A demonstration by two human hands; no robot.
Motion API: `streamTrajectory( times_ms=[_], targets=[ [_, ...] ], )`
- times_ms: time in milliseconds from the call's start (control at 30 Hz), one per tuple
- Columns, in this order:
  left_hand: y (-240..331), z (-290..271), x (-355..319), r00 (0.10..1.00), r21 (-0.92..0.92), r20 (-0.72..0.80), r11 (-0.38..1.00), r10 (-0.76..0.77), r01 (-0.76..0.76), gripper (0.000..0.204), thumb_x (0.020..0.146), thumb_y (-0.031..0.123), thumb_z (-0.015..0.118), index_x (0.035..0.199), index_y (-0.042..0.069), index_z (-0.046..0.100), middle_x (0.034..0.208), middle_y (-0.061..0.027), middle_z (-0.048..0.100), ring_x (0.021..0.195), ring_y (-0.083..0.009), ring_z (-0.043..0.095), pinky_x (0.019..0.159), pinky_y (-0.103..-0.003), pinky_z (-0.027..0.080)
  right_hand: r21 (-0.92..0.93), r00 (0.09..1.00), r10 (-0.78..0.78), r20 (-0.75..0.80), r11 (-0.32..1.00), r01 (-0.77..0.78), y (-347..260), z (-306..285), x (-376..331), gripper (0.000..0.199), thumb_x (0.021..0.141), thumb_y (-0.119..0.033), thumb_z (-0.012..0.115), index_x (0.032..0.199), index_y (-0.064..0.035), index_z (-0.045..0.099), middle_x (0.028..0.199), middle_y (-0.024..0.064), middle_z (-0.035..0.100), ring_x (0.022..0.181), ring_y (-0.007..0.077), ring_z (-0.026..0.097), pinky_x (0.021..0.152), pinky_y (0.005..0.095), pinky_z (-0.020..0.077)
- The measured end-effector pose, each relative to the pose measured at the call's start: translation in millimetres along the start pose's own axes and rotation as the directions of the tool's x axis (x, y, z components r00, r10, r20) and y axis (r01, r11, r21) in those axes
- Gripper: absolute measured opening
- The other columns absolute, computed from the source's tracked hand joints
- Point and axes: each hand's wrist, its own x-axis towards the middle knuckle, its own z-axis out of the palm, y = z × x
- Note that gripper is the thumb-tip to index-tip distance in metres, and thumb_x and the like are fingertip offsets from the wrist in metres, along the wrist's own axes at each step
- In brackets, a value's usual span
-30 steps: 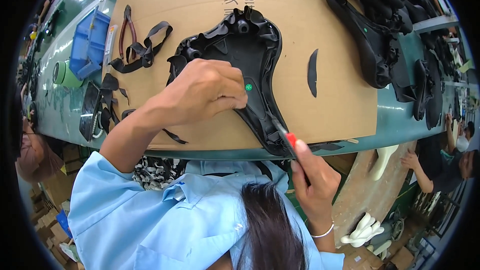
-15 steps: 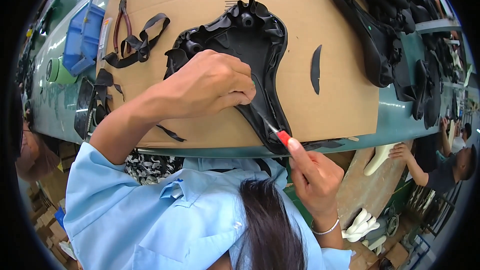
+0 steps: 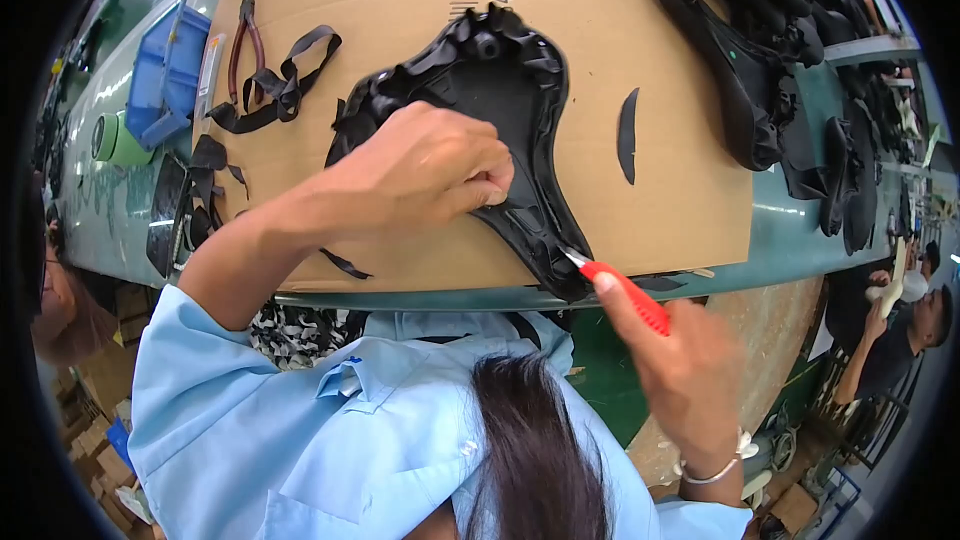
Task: Trimming excess material from the edges of bicycle seats using a utility knife on a manufacturing workbench.
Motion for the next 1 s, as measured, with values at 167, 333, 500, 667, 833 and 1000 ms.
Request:
streamTrajectory(
  times_ms=[167,333,500,667,833,1000],
  targets=[
    [14,21,2,0.982,0.081,-0.186,0.996,-0.008,0.023,0.013,0.076,0.015,0.064,0.080,0.004,0.063,0.078,-0.0107,0.060,0.078,-0.0303,0.061,0.069,-0.040,0.048,0.332,0.937,0.201,-0.286,0.938,-0.100,26,17,-5,0.051,0.079,0.002,0.066,0.128,-0.0109,0.060,0.073,0.0064,0.055,0.059,0.0181,0.051,0.054,0.0298,0.0422],
    [-6,8,34,0.986,-0.284,-0.110,0.955,-0.122,0.086,0.015,0.070,0.015,0.066,0.072,0.000,0.066,0.065,-0.0104,0.063,0.059,-0.0203,0.060,0.057,-0.032,0.046,0.944,0.800,0.503,0.327,-0.133,-0.302,-34,44,2,0.058,0.095,-0.013,0.050,0.147,-0.0064,0.026,0.083,0.0087,0.059,0.064,0.0122,0.055,0.061,0.0246,0.0498],
    [-6,-1,44,0.974,-0.409,-0.034,0.892,-0.226,0.192,0.018,0.069,0.016,0.069,0.074,0.000,0.067,0.058,-0.0059,0.056,0.055,-0.0130,0.051,0.053,-0.028,0.039,0.818,0.787,0.294,0.543,-0.399,-0.415,-56,39,23,0.056,0.099,-0.020,0.045,0.148,-0.0065,0.023,0.082,0.0080,0.056,0.062,0.0110,0.054,0.058,0.0246,0.0492],
    [-1,-6,44,0.925,-0.652,0.076,0.684,-0.372,0.328,0.016,0.070,0.016,0.073,0.075,0.002,0.068,0.064,-0.0014,0.059,0.062,-0.0096,0.052,0.057,-0.024,0.037,0.864,0.819,0.301,0.488,-0.298,-0.405,-68,33,25,0.054,0.097,-0.014,0.043,0.146,-0.0025,0.026,0.109,0.0071,0.054,0.063,0.0091,0.052,0.059,0.0225,0.0457],
    [-10,-2,43,0.932,-0.777,0.075,0.566,-0.354,0.277,0.015,0.071,0.014,0.075,0.077,0.003,0.068,0.070,0.0005,0.061,0.068,-0.0083,0.053,0.064,-0.022,0.038,0.846,0.834,0.272,0.480,-0.397,-0.357,-62,28,25,0.054,0.096,-0.013,0.044,0.145,-0.0007,0.027,0.112,0.0084,0.054,0.063,0.0087,0.052,0.059,0.0217,0.0450],
    [-13,2,41,0.943,-0.824,0.077,0.512,-0.323,0.243,0.014,0.073,0.015,0.076,0.077,0.004,0.068,0.071,0.0008,0.062,0.068,-0.0075,0.053,0.065,-0.021,0.039,0.813,0.857,0.149,0.493,-0.429,-0.394,-56,31,35,0.054,0.096,-0.014,0.045,0.145,0.0011,0.027,0.103,0.0080,0.056,0.061,0.0080,0.051,0.055,0.0201,0.0417]
  ],
)
